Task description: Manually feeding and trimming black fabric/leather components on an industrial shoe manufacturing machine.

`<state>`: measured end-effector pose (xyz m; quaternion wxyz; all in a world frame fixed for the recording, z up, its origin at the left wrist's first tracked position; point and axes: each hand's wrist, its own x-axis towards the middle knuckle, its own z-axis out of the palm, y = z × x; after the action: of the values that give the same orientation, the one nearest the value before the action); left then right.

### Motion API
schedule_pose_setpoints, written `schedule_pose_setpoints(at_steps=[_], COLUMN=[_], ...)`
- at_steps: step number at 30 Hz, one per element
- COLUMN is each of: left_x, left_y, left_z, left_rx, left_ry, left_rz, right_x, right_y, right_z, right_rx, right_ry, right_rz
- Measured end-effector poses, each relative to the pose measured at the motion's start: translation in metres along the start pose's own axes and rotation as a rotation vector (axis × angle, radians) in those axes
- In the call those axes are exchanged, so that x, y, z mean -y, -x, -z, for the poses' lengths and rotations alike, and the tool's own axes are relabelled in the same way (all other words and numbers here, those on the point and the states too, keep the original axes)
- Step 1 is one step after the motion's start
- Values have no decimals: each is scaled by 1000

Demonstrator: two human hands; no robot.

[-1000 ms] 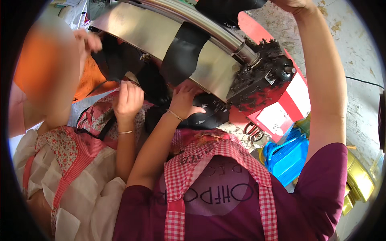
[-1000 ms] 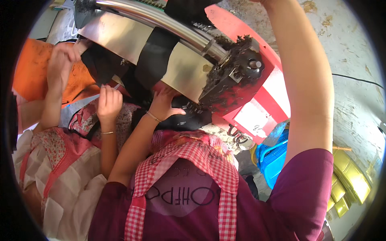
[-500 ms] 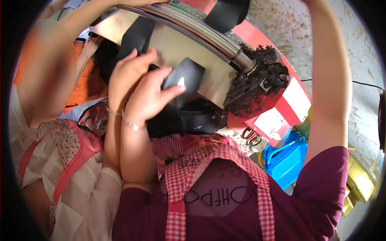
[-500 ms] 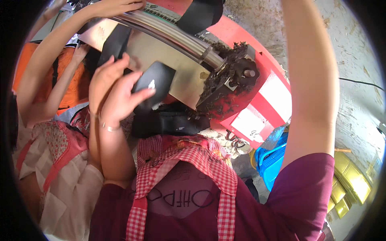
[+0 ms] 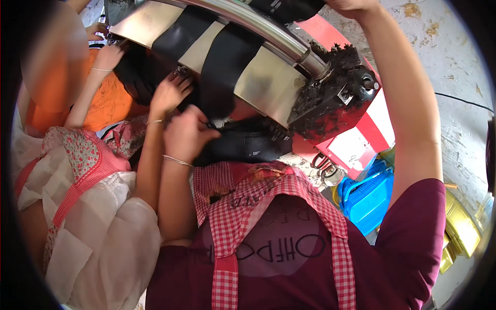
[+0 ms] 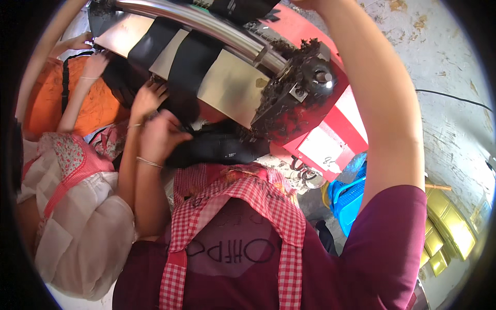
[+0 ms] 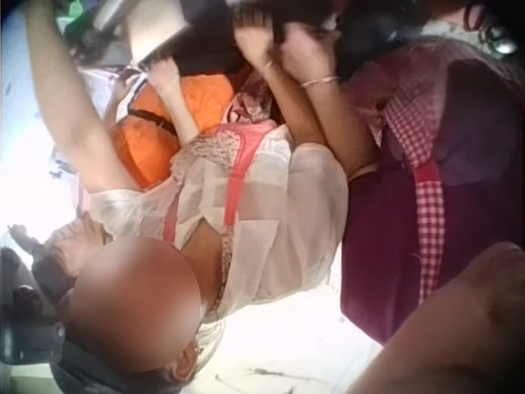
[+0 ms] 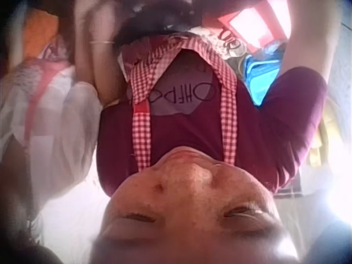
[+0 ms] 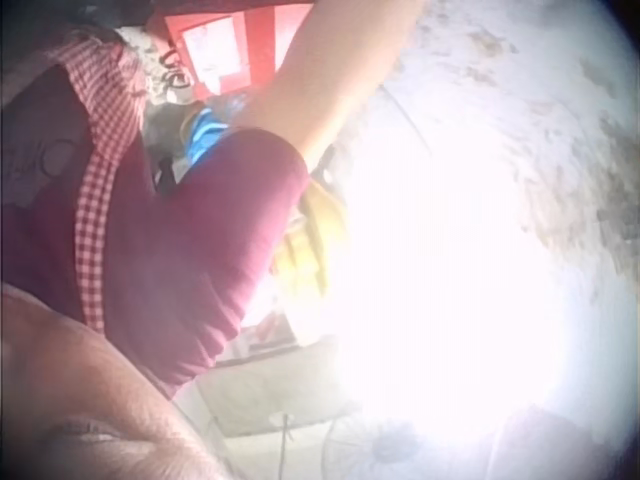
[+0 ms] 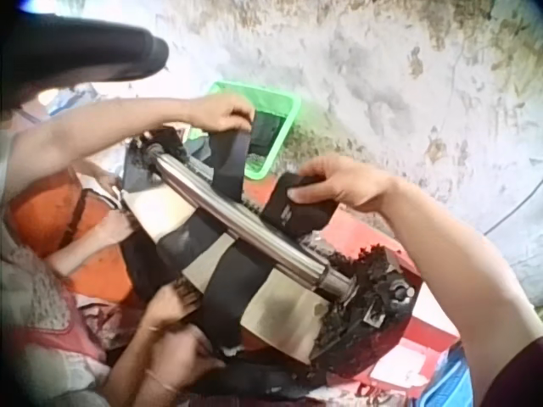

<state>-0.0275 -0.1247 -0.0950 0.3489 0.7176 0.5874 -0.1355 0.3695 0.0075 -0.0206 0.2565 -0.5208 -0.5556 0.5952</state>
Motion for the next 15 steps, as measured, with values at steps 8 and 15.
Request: schedule_pose_setpoints(at_steps=[8, 15], left_x=[21, 7], left_y=[-19, 18], left_z=[-124, -65], left_rx=[11, -112], left_ry=[131, 150], left_rz=[-726, -777], right_x=[55, 73], right_y=[17, 21], right_z=[19, 81], right_rx=[-162, -361], right_ry=[-249, 131], right_rz=[296, 338])
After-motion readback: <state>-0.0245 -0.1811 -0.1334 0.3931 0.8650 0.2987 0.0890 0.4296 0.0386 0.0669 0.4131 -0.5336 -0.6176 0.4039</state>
